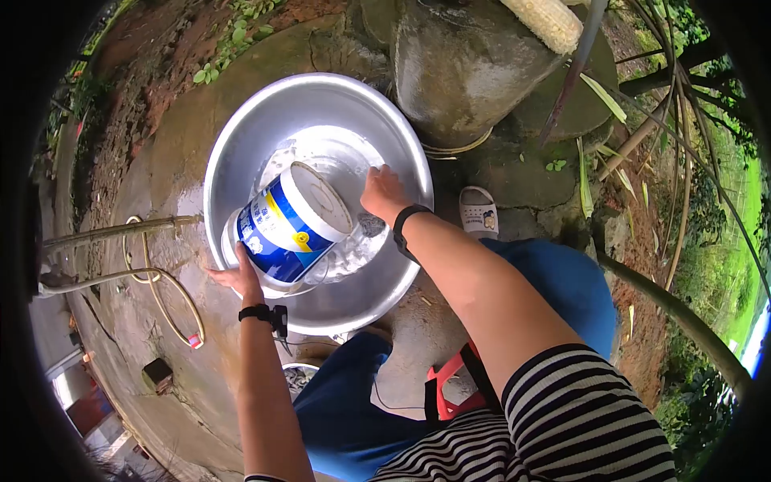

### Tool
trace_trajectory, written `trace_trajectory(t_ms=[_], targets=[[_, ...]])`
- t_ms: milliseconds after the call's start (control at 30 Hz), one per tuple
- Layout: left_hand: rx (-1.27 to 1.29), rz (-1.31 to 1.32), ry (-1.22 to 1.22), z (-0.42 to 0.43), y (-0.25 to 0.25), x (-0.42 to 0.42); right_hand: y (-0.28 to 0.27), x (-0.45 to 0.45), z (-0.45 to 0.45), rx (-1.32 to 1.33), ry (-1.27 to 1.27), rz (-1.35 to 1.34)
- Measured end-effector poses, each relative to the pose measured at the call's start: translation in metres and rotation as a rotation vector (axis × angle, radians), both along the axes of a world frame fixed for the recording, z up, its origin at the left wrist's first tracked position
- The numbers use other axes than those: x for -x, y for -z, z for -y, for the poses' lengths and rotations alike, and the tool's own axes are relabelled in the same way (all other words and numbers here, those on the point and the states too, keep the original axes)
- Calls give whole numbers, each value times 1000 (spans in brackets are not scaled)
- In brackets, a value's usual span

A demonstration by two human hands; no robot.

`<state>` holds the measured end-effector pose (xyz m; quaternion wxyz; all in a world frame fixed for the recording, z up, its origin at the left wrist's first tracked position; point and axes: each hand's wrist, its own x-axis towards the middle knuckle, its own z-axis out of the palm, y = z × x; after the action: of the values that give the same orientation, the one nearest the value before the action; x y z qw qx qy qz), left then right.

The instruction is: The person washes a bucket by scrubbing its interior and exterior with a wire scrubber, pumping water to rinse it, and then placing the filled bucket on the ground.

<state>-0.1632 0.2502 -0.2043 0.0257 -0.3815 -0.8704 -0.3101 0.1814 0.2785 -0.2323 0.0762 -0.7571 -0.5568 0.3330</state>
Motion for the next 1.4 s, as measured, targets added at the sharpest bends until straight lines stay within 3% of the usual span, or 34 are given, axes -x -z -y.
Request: trace_trajectory(t_ms=[33, 100, 133, 200, 267, 333, 400, 600, 667, 700, 733, 800, 867, 967, 1000, 1067, 1100, 1133, 1167, 1200, 1267, 1300, 1333, 1400], targets=[[161, 400, -15, -5, -12, 13, -1, -7, -12, -28, -102, -63], [120, 1024, 48, -1, -26, 20, -14, -19, -39, -11, -196, -125], [-21, 1208, 145, 0, -32, 10, -40, -23, -48, -29, -225, -124], [-5, 1207, 58, 6, -58, -12, -100, -30, -64, 14, -399, -105], [-75, 1185, 188, 12, -72, -30, -147, -24, -65, -85, -439, -46], [-40, 1135, 195, 19, -112, -60, -186, -17, -55, -206, -371, -325], [-100, 1047, 346, 30, -128, -79, -220, -4, -35, -160, -338, -542], [-133, 641, 612, 77, -209, -122, -269, 34, 39, -94, -310, -880], [20, 424, 582, 96, -237, -146, -280, 50, 60, -153, -160, -998], [86, 307, 618, 104, -244, -158, -260, 56, 56, -245, -164, -827], [158, 192, 651, 110, -246, -168, -241, 58, 55, -239, -183, -819], [58, -19, 842, 112, -233, -176, -217, 53, 53, -550, -104, -334], [44, -27, 856, 111, -221, -179, -237, 37, 46, -93, 139, -854], [-37, -374, 985, 95, -215, -170, -224, 34, 25, -75, 253, -890], [-38, -365, 973, 93, -224, -168, -218, 30, 19, -94, 316, -923], [-87, -192, 617, 92, -255, -167, -217, 22, 8, -131, 301, -921], [-84, -188, 615, 84, -238, -162, -218, 19, 4, -165, 275, -926], [-254, 14, 453, 75, -211, -149, -219, 13, -1, -200, 251, -933], [-418, 215, 285, 67, -195, -138, -184, 0, -15, -315, 147, -921], [-415, 217, 283, 62, -199, -128, -185, -4, -16, -312, 147, -919], [-137, 1490, -9, 57, -210, -112, -196, -8, -15, -347, 87, -1069], [-133, 1749, 178, 56, -211, -104, -199, -10, -14, -341, 84, -1066], [-132, 1754, 172, 59, -211, -109, -202, -12, -14, -324, 84, -1118], [-200, 1477, 349, 63, -217, -130, -210, -19, -16, -306, 85, -1165]])
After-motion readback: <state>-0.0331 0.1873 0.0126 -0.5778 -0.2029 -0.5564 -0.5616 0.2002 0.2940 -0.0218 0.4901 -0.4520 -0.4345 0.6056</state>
